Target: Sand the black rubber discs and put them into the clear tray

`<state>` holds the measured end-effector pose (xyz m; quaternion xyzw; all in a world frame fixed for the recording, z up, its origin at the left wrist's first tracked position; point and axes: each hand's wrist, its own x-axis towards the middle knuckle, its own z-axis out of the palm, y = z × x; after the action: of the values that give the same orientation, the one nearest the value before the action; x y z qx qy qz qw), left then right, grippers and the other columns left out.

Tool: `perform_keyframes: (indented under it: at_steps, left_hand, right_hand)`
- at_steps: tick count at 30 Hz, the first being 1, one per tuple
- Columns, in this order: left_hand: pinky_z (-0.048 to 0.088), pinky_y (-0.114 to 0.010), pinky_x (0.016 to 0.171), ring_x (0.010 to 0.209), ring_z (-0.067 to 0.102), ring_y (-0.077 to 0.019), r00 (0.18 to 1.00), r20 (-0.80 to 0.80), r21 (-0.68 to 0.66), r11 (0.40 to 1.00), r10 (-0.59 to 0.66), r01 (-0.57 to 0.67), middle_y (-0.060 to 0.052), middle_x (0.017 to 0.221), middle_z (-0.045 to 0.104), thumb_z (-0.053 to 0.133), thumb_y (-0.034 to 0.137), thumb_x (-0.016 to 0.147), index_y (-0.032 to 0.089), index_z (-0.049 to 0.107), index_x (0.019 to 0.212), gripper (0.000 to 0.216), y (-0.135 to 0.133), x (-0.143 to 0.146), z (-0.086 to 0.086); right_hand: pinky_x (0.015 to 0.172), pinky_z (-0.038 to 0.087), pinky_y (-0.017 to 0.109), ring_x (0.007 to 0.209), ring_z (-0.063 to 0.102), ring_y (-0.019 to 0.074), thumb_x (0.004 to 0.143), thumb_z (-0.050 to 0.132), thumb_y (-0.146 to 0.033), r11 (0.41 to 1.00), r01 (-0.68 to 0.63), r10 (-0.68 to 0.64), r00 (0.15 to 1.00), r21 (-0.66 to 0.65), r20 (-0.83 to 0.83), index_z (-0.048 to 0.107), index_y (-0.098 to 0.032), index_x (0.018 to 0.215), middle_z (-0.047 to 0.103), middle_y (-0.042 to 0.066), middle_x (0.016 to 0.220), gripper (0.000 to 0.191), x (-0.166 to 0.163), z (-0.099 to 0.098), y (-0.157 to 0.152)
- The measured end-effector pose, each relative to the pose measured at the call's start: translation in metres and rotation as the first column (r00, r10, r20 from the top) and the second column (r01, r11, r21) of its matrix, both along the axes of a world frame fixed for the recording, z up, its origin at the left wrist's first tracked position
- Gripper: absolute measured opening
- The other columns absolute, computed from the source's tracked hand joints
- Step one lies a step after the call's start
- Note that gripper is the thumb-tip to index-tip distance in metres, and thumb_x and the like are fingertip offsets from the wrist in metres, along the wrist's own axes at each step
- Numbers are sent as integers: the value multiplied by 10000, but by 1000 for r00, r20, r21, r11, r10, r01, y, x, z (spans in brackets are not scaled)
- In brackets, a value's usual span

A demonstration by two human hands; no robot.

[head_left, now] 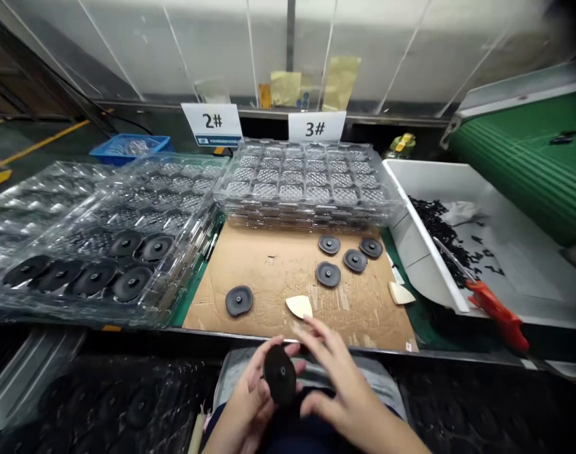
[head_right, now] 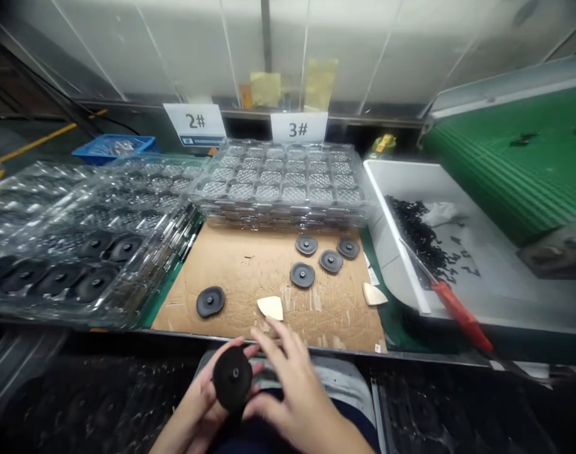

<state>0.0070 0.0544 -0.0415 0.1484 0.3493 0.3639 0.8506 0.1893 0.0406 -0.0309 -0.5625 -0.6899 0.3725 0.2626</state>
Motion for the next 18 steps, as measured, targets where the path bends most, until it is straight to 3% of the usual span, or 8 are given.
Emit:
perform_keyframes:
  at_steps: [3, 5, 8, 11, 15, 18]
  left_hand:
    - [381, -446, 976, 1181, 473, -334, 992, 98, 5, 997, 78, -79, -117, 1339, 481, 677, 412, 688, 250, 537, 1183, 540, 23, -2, 8]
    - [374, -408, 992, 1189, 469, -317, 982, 141, -8, 992, 129, -129, -94, 1308, 517, 663, 385, 713, 247, 543, 1181, 502, 36, -2, 12]
    - [370, -398, 1003, 1180, 478, -311, 970, 183, -42, 987, 159, -154, -73, 1238, 575, 695, 347, 689, 242, 550, 1176, 519, 48, -1, 14]
    - [380, -427, 994, 1191, 464, -324, 965, 205, -78, 986, 163, -150, -64, 1268, 552, 698, 315, 694, 264, 528, 1198, 535, 55, 1, 14]
    - [356, -384, 1019, 1213, 446, -294, 956, 220, -119, 978, 193, -170, -72, 1306, 524, 620, 311, 769, 272, 524, 1201, 444, 61, 5, 12]
    - [341, -378, 1034, 1236, 415, -288, 949, 223, -133, 972, 222, -196, -75, 1294, 536, 565, 307, 811, 253, 531, 1196, 389, 64, 7, 10]
  right_hand:
    - [895, 458, 406, 1098, 506, 247, 878, 440, -359, 959, 279, -283, 954, 59, 95, 369, -277, 1325, 448, 107, 1210, 460, 17, -13, 30]
    - [808, 500, 397, 990, 562, 245, 881, 428, -339, 944, 324, -331, 930, 65, 159, 418, -243, 1289, 468, 112, 1137, 419, 19, -28, 48]
    - [817, 488, 444, 1028, 536, 282, 850, 477, -303, 963, 263, -270, 947, 61, 176, 489, -233, 1212, 432, 123, 1204, 368, 11, -51, 60]
    - [829, 480, 431, 1012, 535, 260, 861, 437, -241, 981, 183, -190, 975, 68, 119, 500, -213, 1172, 469, 126, 1186, 318, 2, -60, 59]
    - [750, 499, 368, 845, 579, 211, 873, 394, -193, 997, 51, -54, 997, 64, 51, 522, -226, 1161, 597, 68, 901, 317, 3, -53, 62]
    - [681, 503, 325, 759, 584, 188, 874, 409, -210, 998, 32, -33, 999, 45, 30, 525, -234, 1174, 600, 52, 832, 323, 9, -42, 65]
